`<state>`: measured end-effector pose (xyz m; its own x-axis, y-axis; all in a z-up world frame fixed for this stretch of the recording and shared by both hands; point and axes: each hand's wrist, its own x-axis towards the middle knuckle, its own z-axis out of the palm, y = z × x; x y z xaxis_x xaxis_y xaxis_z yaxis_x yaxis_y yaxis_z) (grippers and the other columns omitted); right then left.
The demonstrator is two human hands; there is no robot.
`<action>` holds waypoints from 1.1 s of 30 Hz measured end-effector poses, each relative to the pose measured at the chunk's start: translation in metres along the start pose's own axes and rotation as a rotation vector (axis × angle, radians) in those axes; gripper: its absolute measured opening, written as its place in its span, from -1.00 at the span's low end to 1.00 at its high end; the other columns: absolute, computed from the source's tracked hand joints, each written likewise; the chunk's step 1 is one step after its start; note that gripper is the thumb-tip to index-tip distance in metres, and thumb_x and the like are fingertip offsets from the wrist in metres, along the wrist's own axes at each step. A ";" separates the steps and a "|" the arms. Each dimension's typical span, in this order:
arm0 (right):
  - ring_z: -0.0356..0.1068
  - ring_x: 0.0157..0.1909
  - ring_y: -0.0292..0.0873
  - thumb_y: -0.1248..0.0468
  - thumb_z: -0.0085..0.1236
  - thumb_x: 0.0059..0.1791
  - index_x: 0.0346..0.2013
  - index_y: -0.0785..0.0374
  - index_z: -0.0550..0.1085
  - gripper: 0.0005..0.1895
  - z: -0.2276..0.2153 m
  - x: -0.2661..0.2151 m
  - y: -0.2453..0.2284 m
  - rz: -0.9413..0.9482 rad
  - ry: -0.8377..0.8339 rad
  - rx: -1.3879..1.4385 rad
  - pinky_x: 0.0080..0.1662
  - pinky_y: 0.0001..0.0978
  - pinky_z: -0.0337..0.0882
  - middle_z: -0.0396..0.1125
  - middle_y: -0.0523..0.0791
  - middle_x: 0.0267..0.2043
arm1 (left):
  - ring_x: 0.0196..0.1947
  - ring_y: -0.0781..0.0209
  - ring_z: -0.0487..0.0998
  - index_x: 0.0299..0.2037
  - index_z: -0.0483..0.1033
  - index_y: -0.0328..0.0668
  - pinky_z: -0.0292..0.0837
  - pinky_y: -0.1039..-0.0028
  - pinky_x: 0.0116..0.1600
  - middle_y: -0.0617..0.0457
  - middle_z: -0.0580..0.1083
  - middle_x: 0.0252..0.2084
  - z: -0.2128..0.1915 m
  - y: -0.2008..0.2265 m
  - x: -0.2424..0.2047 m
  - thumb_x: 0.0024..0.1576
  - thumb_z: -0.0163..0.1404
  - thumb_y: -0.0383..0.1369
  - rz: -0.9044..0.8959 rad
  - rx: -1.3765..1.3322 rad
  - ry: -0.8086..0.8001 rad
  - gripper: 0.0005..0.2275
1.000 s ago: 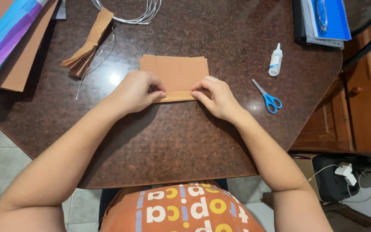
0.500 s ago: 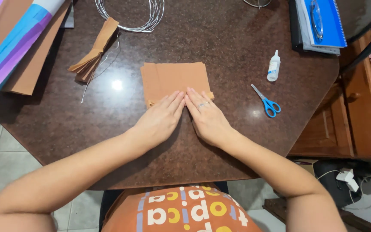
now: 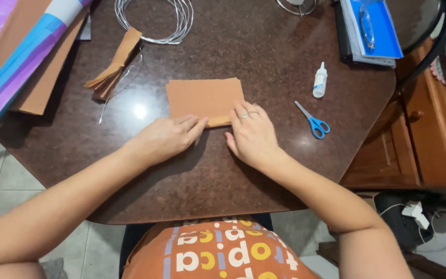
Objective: Cutting a strip of brown crepe paper and folding it into an accordion shape
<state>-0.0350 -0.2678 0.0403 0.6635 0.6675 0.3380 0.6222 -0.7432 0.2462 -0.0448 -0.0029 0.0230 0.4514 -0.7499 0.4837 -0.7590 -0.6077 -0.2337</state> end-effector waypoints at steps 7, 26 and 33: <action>0.30 -0.22 -0.03 0.14 0.32 -0.20 -0.16 0.24 0.53 -0.62 0.031 0.027 -0.018 -0.163 0.196 0.177 -0.18 -0.23 0.39 0.25 -0.09 -0.29 | -0.40 -0.20 0.65 -0.06 0.51 -0.07 0.57 0.02 -0.28 -0.06 0.61 -0.40 -0.002 -0.032 0.012 0.04 -0.04 -0.39 -0.195 -0.378 -0.182 -0.75; 0.59 -0.23 -0.15 0.31 0.22 0.02 -0.09 0.45 0.45 -0.73 0.021 0.015 -0.024 1.181 -0.048 1.919 -0.15 -0.28 0.61 0.49 -0.05 -0.23 | -0.11 0.16 0.60 -0.07 0.59 -0.22 0.54 0.50 -0.10 -0.01 0.59 -0.17 0.061 0.022 0.030 0.17 0.00 -0.45 -0.221 -0.022 0.252 -0.82; 0.34 0.18 -0.05 0.14 0.44 -0.21 0.07 0.04 0.54 -0.45 -0.010 0.017 0.000 -0.048 0.164 0.249 0.23 -0.10 0.27 0.39 -0.16 0.13 | -0.16 0.16 0.59 -0.16 0.58 -0.13 0.55 0.47 -0.13 0.08 0.59 -0.22 0.027 0.016 0.032 0.24 -0.10 -0.47 -0.281 -0.341 0.104 -0.84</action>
<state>-0.0277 -0.2569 0.0549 0.5676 0.6701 0.4783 0.7474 -0.6631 0.0420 -0.0300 -0.0437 0.0114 0.6258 -0.5274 0.5747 -0.7328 -0.6499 0.2015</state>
